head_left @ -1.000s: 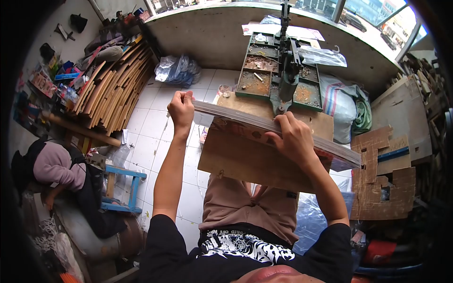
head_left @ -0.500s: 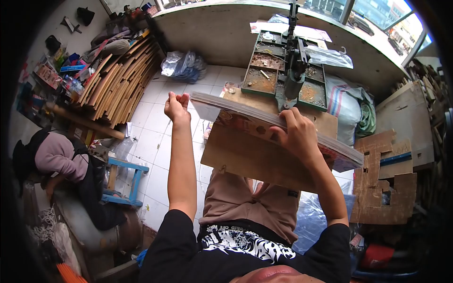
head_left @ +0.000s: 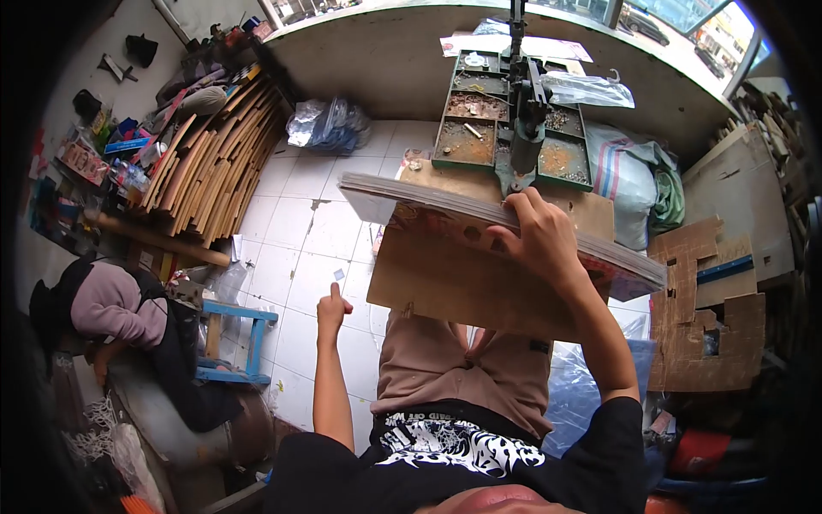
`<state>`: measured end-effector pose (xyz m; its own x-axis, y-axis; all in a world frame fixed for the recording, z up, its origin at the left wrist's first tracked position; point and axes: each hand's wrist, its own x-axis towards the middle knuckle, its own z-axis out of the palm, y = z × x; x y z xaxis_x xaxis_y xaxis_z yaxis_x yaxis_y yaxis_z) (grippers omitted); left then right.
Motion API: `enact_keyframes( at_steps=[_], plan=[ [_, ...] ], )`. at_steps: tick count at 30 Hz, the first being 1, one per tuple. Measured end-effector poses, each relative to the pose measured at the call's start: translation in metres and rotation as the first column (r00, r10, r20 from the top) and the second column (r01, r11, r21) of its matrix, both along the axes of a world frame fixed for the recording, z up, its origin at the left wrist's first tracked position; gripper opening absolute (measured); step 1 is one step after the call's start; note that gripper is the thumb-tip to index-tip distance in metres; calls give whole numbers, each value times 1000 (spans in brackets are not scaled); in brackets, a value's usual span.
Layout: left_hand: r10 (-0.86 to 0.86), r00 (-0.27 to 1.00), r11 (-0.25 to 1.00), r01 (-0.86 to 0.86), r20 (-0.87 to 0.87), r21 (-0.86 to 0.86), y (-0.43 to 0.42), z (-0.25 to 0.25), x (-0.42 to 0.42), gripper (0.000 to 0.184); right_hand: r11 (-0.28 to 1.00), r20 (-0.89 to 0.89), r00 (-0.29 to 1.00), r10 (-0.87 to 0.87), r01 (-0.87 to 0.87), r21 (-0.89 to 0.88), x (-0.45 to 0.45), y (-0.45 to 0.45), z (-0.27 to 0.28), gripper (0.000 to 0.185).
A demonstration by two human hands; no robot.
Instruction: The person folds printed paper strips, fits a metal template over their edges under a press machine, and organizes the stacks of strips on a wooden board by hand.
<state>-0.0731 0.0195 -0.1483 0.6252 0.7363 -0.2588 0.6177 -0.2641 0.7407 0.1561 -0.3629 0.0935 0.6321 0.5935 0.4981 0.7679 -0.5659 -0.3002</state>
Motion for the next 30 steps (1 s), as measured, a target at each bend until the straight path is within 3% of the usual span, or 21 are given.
enact_keyframes(
  at_steps=[2,4,5,8,10,12,13,14,16,18,20,21,23,25,26,27,29,30],
  plan=[
    [32,993,995,-43,-113,-90,-16,-22,-25,73,1000,-5,1000,11,-11,-5,-2,-1,-2,41],
    [120,991,964,-129,-55,-233,-25,-46,-43,65,1000,-6,1000,2,-2,-14,-2,-1,-3,41],
    [117,993,972,-117,-11,-204,-27,-60,-52,53,1000,-6,1000,4,-4,-19,-1,-2,-3,41],
    [187,980,974,-176,70,-142,-34,-74,-60,41,1000,-3,1000,6,-6,-5,-1,-1,-2,41],
    [185,982,980,-181,36,-86,-35,-69,-61,38,1000,-7,1000,10,-10,-3,0,0,-5,42],
    [18,994,969,9,-107,247,-29,-63,-57,39,1000,3,1000,2,-2,3,3,-1,-4,42],
    [-39,997,981,50,-59,185,-21,-62,-50,43,1000,-2,1000,3,-3,-7,2,-1,-4,43],
    [91,992,992,-83,-92,97,-17,-61,-45,48,1000,-8,1000,0,0,-16,1,-1,-3,43],
    [40,999,992,-39,-2,120,8,-41,-26,42,1000,-2,1000,-23,23,-22,1,-2,-4,44],
    [144,864,919,-298,483,258,-31,47,12,35,1000,-5,1000,-7,6,-20,0,-2,-4,45],
    [36,737,939,-255,675,229,-58,130,47,41,999,-17,1000,-17,17,-36,1,-2,-4,45],
    [-129,727,915,-174,675,363,-73,164,62,46,1000,-8,1000,-14,14,-26,2,-1,-5,45],
    [-484,656,778,22,578,627,-97,215,95,55,1000,-13,1000,-11,11,-24,3,-2,-5,45],
    [-755,578,508,216,311,834,-117,251,128,66,1000,-9,1000,-13,13,-22,3,-3,-4,45],
    [-821,555,346,300,132,889,-125,262,143,73,1000,-9,1000,-2,2,-10,3,-3,-3,45],
    [-822,551,352,300,140,886,-128,264,158,73,1000,-1,1000,-2,2,-10,4,-3,-5,45],
    [-911,400,102,450,-98,887,-133,263,181,79,1000,4,1000,1,-1,-12,5,-2,-7,44],
    [-912,399,109,452,-92,885,-135,262,188,79,1000,5,1000,7,-7,-5,4,-2,-7,44]
  ],
)
